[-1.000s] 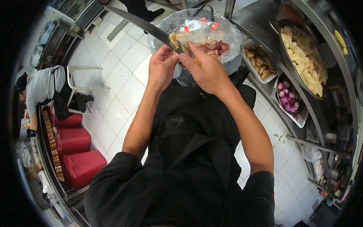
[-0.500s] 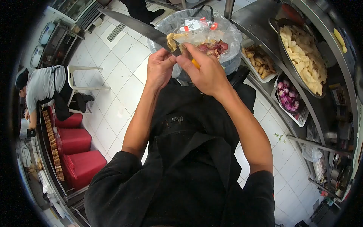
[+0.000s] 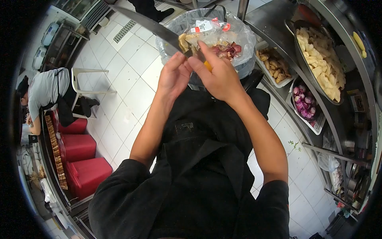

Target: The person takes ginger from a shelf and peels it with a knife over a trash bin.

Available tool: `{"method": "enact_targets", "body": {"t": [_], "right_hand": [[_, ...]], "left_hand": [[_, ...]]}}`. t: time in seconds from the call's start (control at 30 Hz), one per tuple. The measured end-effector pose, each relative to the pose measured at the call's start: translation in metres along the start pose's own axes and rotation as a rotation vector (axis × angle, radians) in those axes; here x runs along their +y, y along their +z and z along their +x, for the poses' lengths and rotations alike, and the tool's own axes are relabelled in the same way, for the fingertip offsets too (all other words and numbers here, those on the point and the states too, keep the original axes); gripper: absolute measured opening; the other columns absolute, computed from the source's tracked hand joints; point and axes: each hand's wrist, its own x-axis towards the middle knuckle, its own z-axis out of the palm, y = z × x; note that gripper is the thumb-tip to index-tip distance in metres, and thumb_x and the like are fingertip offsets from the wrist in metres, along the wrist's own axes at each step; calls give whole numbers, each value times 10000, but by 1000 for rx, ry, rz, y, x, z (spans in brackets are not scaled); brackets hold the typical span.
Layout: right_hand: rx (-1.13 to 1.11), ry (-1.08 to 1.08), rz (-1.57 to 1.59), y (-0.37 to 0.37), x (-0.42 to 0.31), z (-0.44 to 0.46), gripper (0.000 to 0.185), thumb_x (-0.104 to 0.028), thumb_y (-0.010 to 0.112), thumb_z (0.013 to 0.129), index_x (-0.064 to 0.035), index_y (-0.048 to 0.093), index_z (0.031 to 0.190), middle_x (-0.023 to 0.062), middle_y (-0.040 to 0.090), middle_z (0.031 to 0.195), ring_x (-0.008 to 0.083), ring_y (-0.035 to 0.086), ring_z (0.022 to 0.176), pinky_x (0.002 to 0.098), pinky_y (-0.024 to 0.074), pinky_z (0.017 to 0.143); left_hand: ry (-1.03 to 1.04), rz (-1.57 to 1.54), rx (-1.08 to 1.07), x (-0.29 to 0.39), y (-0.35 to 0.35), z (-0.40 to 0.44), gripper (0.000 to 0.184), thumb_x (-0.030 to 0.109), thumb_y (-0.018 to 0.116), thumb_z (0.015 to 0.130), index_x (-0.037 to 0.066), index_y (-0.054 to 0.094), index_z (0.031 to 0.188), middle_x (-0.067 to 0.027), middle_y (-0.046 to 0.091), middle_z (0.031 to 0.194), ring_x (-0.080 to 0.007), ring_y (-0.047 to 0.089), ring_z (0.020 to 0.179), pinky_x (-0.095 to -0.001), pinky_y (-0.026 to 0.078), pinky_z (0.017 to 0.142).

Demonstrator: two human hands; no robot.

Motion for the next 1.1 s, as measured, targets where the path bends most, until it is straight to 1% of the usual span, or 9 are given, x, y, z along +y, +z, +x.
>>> {"method": "enact_targets", "body": {"t": [0.03,0.17,0.27,0.43,0.53,0.67,0.77,0.97,1.1], "right_hand": [[20,-61,-43,0,-3,-1,614,-406,559,948,60,490,1342,293,649,1111,420,635,1067,421,483,905],[-23,-50,-98,0,-7,-5,661,-416,585,927,59,453,1367,305,652,1063,439,638,1021,432,493,880],[-31,-53,-134,-2,-7,-7,673,-421,593,920,49,444,1379,305,660,1017,442,653,958,447,504,846],[-49,-36,-184,-4,-10,-9,681,-429,602,911,36,448,1384,285,675,961,435,673,845,464,520,771],[-3,-104,-197,-2,-6,-9,684,-434,601,909,30,448,1387,277,679,945,432,675,821,461,523,747],[-30,-61,-167,-3,-9,-10,676,-441,582,918,21,446,1393,273,680,953,431,675,835,458,522,763],[-57,3,-128,-3,-14,-12,665,-443,567,927,17,449,1393,277,676,977,431,674,864,452,521,783],[-10,-5,-83,4,-13,-15,640,-445,556,935,18,476,1370,278,661,1060,431,660,945,444,515,831],[-6,12,-52,4,-16,-13,620,-430,555,942,23,483,1360,283,647,1110,428,643,1011,439,503,868]], "left_hand": [[-9,-44,21,-2,4,-2,280,53,486,964,-69,536,1211,-152,624,1188,-226,602,1110,-361,473,988],[-43,-147,93,0,17,-6,312,-24,423,922,-55,523,1215,-141,595,1235,-227,591,1126,-368,471,990],[-95,-88,59,1,15,-12,341,-50,429,896,-43,523,1223,-142,594,1234,-229,593,1115,-367,476,978],[-17,7,83,-1,25,-19,333,-57,444,889,-59,525,1212,-149,601,1209,-231,602,1088,-364,483,957],[0,60,64,-1,26,-20,322,-60,452,890,-72,523,1204,-153,604,1198,-229,603,1091,-357,482,962],[12,88,88,-3,24,-19,320,-91,459,883,-74,530,1194,-150,615,1179,-221,611,1081,-338,489,955],[73,200,94,-8,22,-20,368,-90,423,885,-52,522,1237,-149,601,1228,-226,606,1116,-343,500,961],[107,304,100,-11,14,-18,352,-121,464,874,-43,545,1208,-141,625,1176,-207,631,1048,-337,531,909],[161,283,43,-12,12,-16,335,-107,509,896,-53,547,1225,-119,631,1180,-165,621,1062,-284,501,913]]}}
